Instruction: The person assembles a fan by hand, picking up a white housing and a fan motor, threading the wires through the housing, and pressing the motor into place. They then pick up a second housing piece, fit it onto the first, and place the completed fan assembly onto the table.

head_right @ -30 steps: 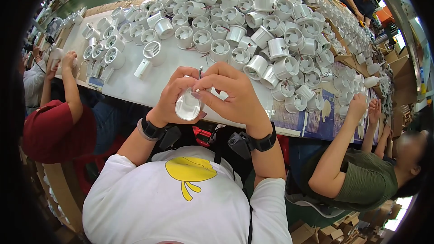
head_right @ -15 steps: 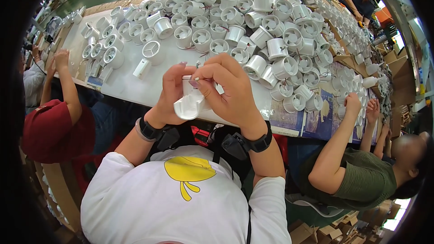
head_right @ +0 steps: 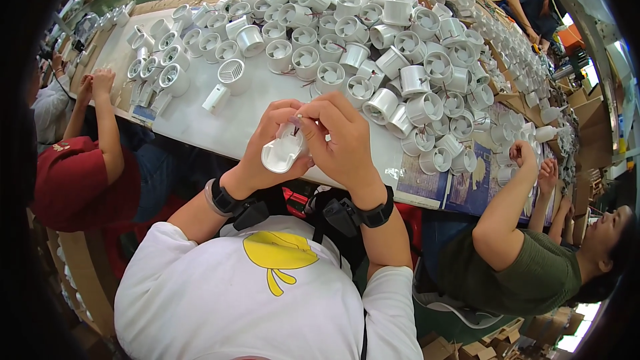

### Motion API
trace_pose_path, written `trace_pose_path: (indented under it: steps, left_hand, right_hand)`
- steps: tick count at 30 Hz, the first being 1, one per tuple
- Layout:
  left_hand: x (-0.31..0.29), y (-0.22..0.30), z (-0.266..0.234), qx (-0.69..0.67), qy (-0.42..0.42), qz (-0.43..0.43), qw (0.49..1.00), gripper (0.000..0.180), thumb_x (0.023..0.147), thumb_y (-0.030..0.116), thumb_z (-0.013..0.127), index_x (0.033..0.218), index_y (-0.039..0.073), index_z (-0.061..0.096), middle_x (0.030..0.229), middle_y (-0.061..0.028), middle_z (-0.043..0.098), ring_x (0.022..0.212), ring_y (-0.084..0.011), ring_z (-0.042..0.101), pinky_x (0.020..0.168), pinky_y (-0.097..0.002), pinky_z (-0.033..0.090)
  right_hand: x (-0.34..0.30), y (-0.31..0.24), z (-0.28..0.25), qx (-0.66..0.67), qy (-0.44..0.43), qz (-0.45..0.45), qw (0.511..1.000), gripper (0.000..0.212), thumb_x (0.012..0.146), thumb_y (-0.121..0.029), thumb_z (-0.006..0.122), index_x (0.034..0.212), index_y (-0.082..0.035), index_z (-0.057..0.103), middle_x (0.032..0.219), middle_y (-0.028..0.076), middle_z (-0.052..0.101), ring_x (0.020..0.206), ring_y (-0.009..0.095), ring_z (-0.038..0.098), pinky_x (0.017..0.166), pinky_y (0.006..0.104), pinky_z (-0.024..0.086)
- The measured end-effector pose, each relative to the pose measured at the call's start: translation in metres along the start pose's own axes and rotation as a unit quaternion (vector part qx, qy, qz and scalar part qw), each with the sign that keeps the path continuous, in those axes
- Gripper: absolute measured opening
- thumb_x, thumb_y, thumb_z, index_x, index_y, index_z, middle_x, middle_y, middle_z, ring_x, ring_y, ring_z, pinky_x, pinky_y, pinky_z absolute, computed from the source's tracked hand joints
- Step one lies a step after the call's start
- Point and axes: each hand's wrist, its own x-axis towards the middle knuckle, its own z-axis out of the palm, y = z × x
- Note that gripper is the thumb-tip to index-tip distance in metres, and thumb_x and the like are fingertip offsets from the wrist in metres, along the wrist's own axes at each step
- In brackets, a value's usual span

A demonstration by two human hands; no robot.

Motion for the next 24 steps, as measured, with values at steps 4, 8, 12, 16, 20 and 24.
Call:
trace_pose_path:
  steps: [4, 8, 12, 16, 20, 24]
  left_hand:
    - [-0.004, 0.0, -0.003, -0.021, 0.002, -0.032, 0.999, 0.067, 0.067, 0.005, 0.077, 0.124, 0.008, 0.041, 0.126, -0.016, 0.045, 0.117, -0.0276, 0.048, 0.096, -0.039, 0.043]
    - [0.001, 0.004, -0.005, -0.051, 0.004, -0.008, 0.999, 0.068, 0.067, 0.005, 0.076, 0.125, 0.007, 0.041, 0.13, -0.0177, 0.044, 0.121, -0.0293, 0.047, 0.099, -0.0398, 0.041]
    - [0.006, 0.011, -0.002, -0.026, 0.038, -0.001, 0.999, 0.076, 0.062, 0.007, 0.081, 0.128, 0.005, 0.043, 0.129, -0.0184, 0.046, 0.122, -0.035, 0.046, 0.096, -0.0408, 0.045]
    - [0.008, 0.015, 0.001, 0.099, 0.061, 0.011, 0.993, 0.092, 0.064, 0.01, 0.082, 0.139, 0.003, 0.03, 0.132, -0.021, 0.044, 0.127, -0.0355, 0.042, 0.101, -0.0422, 0.042]
    - [-0.003, 0.001, 0.01, 0.01, 0.039, -0.043, 0.998, 0.108, 0.066, 0.007, 0.077, 0.148, 0.008, 0.006, 0.135, -0.0214, 0.04, 0.126, -0.034, 0.043, 0.104, -0.0427, 0.038]
    - [-0.01, -0.002, 0.015, -0.097, 0.003, -0.145, 0.985, 0.111, 0.066, 0.006, 0.076, 0.149, 0.007, 0.003, 0.133, -0.0207, 0.041, 0.122, -0.0332, 0.047, 0.103, -0.0419, 0.039]
  right_hand:
    - [0.002, 0.006, -0.006, 0.047, -0.044, -0.006, 0.998, 0.007, 0.087, -0.001, 0.064, 0.094, -0.001, 0.063, 0.093, 0.006, 0.06, 0.076, 0.013, 0.057, 0.068, 0.0237, 0.046]
    - [-0.008, 0.032, -0.009, 0.185, -0.026, 0.08, 0.979, 0.014, 0.093, -0.007, 0.055, 0.103, 0.001, 0.061, 0.103, 0.008, 0.06, 0.092, 0.015, 0.056, 0.084, 0.0276, 0.044]
    - [-0.014, 0.027, 0.006, 0.251, -0.018, 0.118, 0.96, 0.021, 0.098, -0.009, 0.045, 0.108, 0.001, 0.06, 0.106, 0.008, 0.062, 0.101, 0.018, 0.057, 0.094, 0.032, 0.042]
    - [-0.008, 0.021, 0.013, 0.355, -0.064, 0.166, 0.918, 0.027, 0.097, -0.014, 0.042, 0.107, 0.003, 0.06, 0.114, 0.013, 0.059, 0.106, 0.021, 0.055, 0.098, 0.0347, 0.04]
    - [-0.012, 0.035, 0.019, 0.369, -0.086, 0.125, 0.917, 0.026, 0.095, -0.012, 0.043, 0.101, 0.003, 0.062, 0.112, 0.014, 0.059, 0.105, 0.021, 0.057, 0.097, 0.0339, 0.041]
    - [-0.014, 0.038, 0.019, 0.35, -0.09, 0.185, 0.914, 0.024, 0.093, -0.01, 0.043, 0.095, 0.003, 0.064, 0.111, 0.014, 0.06, 0.103, 0.021, 0.057, 0.096, 0.033, 0.041]
